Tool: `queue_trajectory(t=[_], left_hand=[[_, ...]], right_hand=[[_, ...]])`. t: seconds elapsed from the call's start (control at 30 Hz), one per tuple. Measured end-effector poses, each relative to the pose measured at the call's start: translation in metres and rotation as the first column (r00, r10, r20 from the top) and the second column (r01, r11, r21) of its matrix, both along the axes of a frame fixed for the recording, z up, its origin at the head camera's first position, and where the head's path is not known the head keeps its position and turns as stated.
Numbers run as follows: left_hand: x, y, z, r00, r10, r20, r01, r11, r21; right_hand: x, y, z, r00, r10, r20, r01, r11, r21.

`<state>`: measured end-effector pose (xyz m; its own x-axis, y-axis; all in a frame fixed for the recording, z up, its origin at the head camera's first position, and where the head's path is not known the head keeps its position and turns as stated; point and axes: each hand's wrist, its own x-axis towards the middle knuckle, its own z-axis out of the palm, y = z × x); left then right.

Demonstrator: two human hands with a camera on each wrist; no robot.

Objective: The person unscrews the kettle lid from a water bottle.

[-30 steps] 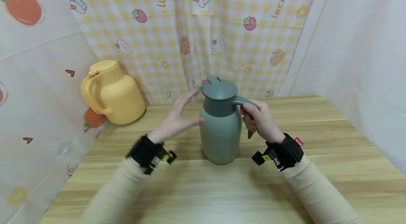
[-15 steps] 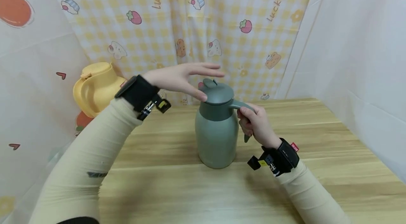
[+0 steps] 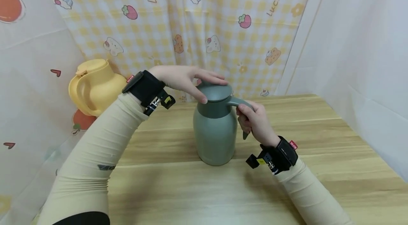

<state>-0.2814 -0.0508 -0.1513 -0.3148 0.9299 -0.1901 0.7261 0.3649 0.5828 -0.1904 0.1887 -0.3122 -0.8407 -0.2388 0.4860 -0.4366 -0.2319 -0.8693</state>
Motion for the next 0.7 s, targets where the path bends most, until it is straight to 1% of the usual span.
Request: queue_trajectory(t=[0.1,0.2,0.33,0.5,0.7], left_hand=[[0.002,0.000,-0.001,1.000,0.013,-0.019,-0.013,1.000,0.002],[0.006,0.001,-0.002,0.998,0.045,-0.047,-0.045,0.999,0.006],[0.009,-0.001,-0.006,0.992,0.094,-0.083,-0.092,0.995,0.026],[0.013,-0.001,-0.009,0.983,0.145,-0.116,-0.142,0.989,0.028],[0.021,-0.001,-0.009,0.968,0.192,-0.163,-0.191,0.981,0.024]], right_hand=[[0.001,-0.001,0.000,0.999,-0.042,0.005,0.042,0.999,0.002],[0.002,-0.001,0.000,0.996,-0.087,0.022,0.087,0.996,0.021],[0.002,-0.002,0.000,0.992,-0.127,0.025,0.126,0.991,0.040],[0.002,-0.003,0.000,0.988,-0.155,0.020,0.154,0.987,0.035],[0.003,-0.005,-0.001,0.982,-0.187,0.022,0.186,0.982,0.027]])
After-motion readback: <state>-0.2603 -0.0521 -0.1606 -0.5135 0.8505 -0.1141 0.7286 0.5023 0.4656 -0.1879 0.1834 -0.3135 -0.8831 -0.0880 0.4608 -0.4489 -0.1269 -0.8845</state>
